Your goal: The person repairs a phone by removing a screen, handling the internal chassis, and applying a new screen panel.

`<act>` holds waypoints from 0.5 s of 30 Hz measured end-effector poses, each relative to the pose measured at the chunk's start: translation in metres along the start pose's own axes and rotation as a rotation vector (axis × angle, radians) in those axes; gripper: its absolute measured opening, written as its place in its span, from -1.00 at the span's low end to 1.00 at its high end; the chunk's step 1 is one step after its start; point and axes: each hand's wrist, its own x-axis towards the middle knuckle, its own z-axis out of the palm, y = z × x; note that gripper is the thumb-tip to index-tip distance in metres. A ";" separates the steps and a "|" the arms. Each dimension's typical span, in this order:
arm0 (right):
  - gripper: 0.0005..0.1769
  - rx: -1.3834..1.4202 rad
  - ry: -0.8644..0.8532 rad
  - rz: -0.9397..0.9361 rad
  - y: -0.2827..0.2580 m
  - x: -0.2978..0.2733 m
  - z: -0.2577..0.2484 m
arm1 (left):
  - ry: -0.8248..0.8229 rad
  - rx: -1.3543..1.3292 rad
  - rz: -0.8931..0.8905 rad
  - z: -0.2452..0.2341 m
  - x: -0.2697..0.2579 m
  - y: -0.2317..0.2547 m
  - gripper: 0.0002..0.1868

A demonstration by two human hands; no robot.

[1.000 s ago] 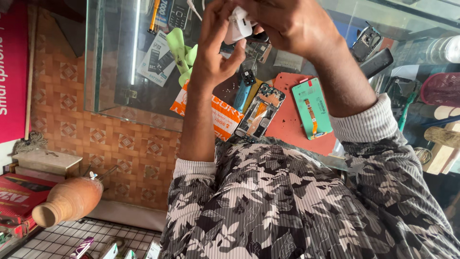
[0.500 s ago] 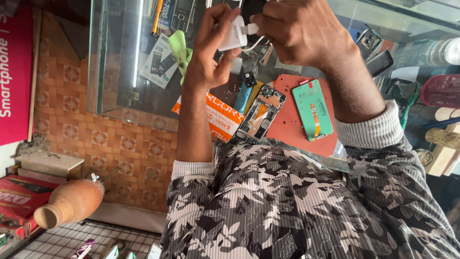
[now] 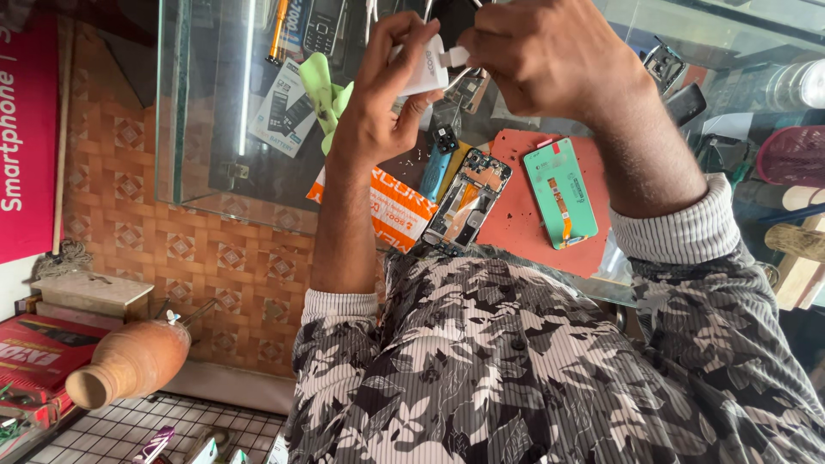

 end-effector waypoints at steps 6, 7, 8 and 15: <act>-0.80 0.144 0.144 0.052 -0.007 0.001 -0.008 | 0.025 0.027 0.045 -0.008 0.004 -0.002 -0.39; -0.77 0.153 0.157 0.061 -0.008 0.002 -0.008 | 0.029 0.028 0.046 -0.009 0.005 -0.002 -0.40; -0.78 0.163 0.171 0.059 -0.008 0.002 -0.008 | 0.032 0.029 0.046 -0.010 0.006 -0.002 -0.41; -0.66 0.081 0.167 -0.125 -0.001 0.003 -0.006 | 0.013 -0.129 -0.062 -0.011 0.004 -0.004 -0.39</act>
